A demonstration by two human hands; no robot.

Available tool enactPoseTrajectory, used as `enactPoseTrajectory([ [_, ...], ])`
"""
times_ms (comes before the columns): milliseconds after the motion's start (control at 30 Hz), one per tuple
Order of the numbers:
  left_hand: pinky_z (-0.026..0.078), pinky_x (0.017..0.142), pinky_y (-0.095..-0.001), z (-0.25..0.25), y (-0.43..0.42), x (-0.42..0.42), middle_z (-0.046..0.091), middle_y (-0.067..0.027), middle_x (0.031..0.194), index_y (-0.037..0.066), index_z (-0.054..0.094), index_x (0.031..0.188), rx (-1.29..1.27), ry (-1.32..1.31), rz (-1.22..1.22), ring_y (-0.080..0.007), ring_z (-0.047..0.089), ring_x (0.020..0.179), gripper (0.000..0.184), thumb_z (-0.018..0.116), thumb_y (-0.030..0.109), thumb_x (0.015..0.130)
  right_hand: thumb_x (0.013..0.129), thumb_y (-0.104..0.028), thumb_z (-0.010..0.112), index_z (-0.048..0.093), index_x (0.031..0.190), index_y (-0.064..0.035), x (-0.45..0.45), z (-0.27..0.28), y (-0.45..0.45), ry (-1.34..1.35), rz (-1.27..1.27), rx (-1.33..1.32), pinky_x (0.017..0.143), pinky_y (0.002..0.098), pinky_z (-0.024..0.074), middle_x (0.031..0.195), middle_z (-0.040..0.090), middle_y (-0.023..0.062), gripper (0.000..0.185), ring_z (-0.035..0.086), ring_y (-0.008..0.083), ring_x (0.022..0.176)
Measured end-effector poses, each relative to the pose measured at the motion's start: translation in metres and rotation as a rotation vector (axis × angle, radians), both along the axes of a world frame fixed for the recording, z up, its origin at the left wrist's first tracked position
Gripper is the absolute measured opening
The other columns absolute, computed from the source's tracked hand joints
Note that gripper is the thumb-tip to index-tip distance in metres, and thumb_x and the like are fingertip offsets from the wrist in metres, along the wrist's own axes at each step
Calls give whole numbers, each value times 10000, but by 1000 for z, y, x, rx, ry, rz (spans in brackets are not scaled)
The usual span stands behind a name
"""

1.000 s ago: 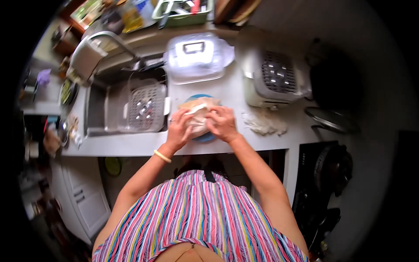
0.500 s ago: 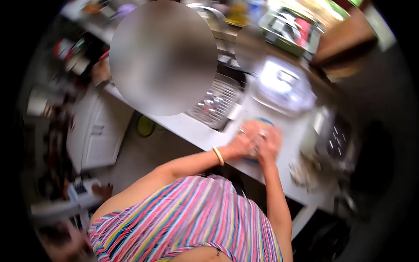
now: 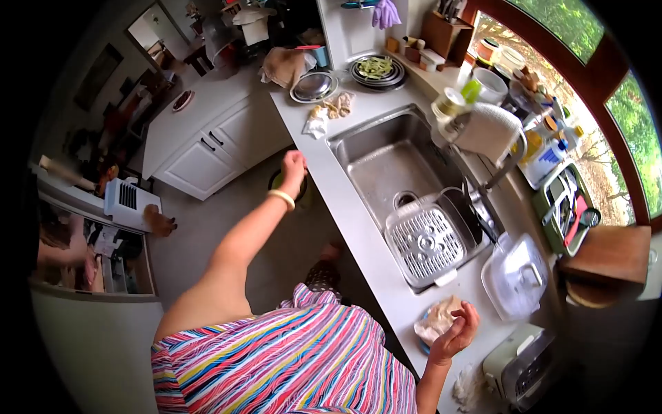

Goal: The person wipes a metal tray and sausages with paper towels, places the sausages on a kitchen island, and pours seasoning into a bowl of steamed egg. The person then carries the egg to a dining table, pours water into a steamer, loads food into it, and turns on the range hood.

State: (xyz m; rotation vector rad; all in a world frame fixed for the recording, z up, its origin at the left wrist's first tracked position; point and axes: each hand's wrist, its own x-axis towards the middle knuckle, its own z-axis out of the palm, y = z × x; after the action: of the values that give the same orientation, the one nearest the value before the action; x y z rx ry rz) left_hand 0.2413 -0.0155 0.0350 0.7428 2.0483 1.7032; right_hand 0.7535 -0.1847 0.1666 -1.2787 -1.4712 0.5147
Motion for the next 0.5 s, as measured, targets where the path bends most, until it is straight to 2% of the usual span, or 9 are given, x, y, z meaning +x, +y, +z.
enactPoseTrajectory([
  [33,485,654,-354,-32,39,-55,622,-125,794,16,552,911,-70,144,51,-250,609,737,150,539,123,807,912,-82,370,523,1089,-3,-20,0,11,24,24,-28,678,272,423,1071,520,116,247,508,143,723],
  [67,485,710,-389,-14,67,-76,625,-155,871,26,560,947,-165,244,90,-307,609,818,199,563,141,785,912,-83,373,528,1069,-7,-44,-3,23,50,45,-57,663,266,418,1050,532,111,234,508,136,707],
  [100,467,772,-394,-15,99,-104,596,-155,971,54,549,998,-189,464,17,-318,575,899,246,577,139,769,916,-89,371,532,1026,-18,-72,-9,38,59,31,-61,623,252,403,989,557,93,208,505,117,670],
  [133,416,860,-398,19,111,-104,532,-134,1091,84,528,1040,-306,714,-5,-312,513,1014,308,596,142,746,928,-109,370,537,1015,-25,-98,-15,55,114,59,-91,607,238,406,948,569,75,206,505,106,655],
  [233,370,894,-447,40,180,-141,447,-96,1177,113,489,1107,-369,1040,-180,-293,430,1112,406,611,140,721,937,-132,397,552,985,-34,-196,-27,122,304,107,-318,598,203,413,904,579,52,189,504,81,665],
  [300,366,879,-486,31,224,-167,410,-95,1197,126,449,1182,-415,1222,-363,-288,386,1151,505,622,133,707,939,-173,435,553,987,-31,-263,-37,181,383,246,-495,588,201,419,859,598,43,190,523,85,673],
  [333,373,865,-479,22,239,-176,409,-110,1183,119,431,1223,-356,1348,-379,-297,394,1143,557,625,123,701,934,-196,465,551,1016,-20,-297,-38,214,457,275,-659,584,212,427,875,615,60,213,549,98,698],
  [433,375,866,-482,16,264,-191,388,-126,1216,121,404,1275,-476,1361,-608,-309,393,1142,574,575,92,728,921,-246,484,541,1082,-15,-396,-78,318,501,501,-797,596,243,460,916,631,95,287,599,138,773],
  [500,434,834,-482,21,269,-196,356,-202,1249,124,346,1323,-525,1358,-721,-389,400,1141,612,551,67,749,915,-227,471,532,1086,-6,-463,-95,380,499,551,-857,633,263,476,927,629,92,286,599,152,784],
])
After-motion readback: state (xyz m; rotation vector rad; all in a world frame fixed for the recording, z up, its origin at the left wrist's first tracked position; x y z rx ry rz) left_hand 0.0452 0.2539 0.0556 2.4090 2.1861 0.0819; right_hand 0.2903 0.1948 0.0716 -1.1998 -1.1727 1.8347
